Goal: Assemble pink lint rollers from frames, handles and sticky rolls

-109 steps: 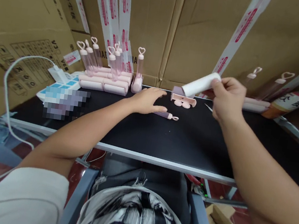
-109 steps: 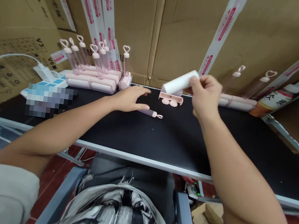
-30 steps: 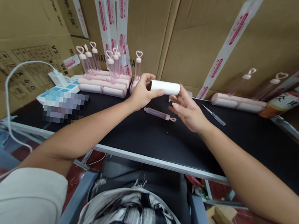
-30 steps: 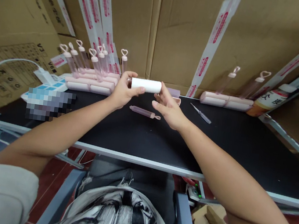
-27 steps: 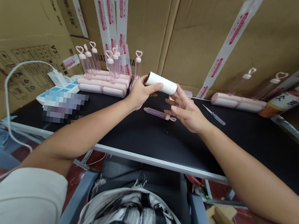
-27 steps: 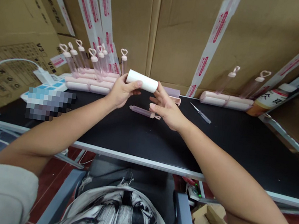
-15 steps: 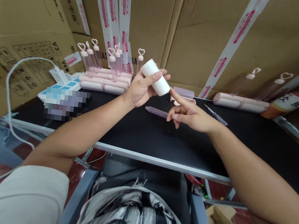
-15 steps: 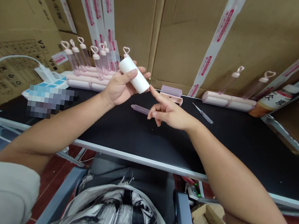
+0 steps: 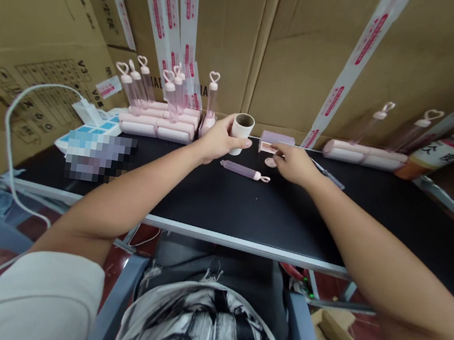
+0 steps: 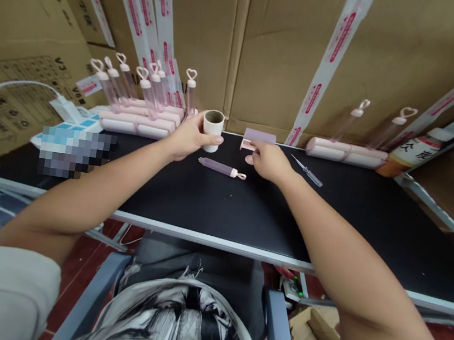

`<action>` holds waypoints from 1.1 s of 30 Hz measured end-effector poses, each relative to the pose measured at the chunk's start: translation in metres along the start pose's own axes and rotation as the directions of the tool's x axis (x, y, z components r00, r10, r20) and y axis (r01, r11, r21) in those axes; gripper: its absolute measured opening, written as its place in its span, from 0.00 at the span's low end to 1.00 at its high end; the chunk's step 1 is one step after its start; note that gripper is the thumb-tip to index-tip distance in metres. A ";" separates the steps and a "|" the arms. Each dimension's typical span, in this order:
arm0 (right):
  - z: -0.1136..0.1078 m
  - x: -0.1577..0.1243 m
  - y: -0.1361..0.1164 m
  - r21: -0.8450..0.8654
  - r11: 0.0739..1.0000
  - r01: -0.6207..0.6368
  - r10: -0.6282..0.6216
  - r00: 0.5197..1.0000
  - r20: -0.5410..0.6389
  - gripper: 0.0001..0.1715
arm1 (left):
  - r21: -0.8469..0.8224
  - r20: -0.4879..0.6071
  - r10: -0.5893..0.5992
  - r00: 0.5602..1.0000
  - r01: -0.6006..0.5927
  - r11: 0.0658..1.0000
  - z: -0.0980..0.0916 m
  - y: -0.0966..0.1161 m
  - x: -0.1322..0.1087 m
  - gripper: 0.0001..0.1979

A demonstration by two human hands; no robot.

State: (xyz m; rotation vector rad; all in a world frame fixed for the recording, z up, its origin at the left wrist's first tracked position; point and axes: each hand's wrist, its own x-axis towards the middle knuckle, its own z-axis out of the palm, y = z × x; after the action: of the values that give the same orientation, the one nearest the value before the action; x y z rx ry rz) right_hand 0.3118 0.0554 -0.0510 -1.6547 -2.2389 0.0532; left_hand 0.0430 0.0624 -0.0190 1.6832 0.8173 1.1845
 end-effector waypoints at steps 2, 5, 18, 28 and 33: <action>-0.004 -0.002 -0.002 -0.059 0.998 0.010 -0.010 1.000 -0.008 0.33 | 0.071 0.008 0.023 1.000 -0.024 0.997 0.001 -0.005 0.001 0.28; -0.007 -0.004 -0.002 -0.080 0.994 0.076 -0.064 0.987 0.147 0.28 | 0.176 0.020 0.069 0.997 -0.071 0.982 0.001 -0.011 0.001 0.27; -0.017 -0.021 -0.035 0.688 0.693 0.217 0.137 0.896 -0.421 0.26 | 0.537 0.157 0.168 0.973 -0.227 0.812 0.003 -0.005 -0.012 0.27; -0.013 -0.036 -0.064 0.792 0.512 0.331 0.013 0.920 -0.392 0.32 | 0.589 0.258 0.166 0.952 -0.291 0.754 0.015 0.003 -0.020 0.30; -0.013 -0.036 -0.066 0.808 0.500 0.311 0.037 0.925 -0.379 0.33 | 0.583 0.227 0.175 0.958 -0.277 0.763 0.014 0.000 -0.020 0.32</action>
State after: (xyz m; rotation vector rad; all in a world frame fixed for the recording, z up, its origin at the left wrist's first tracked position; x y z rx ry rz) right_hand 0.2648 -0.0013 -0.0322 -0.8125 -1.5840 0.6747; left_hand 0.0494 0.0409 -0.0285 2.4407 0.9819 0.9708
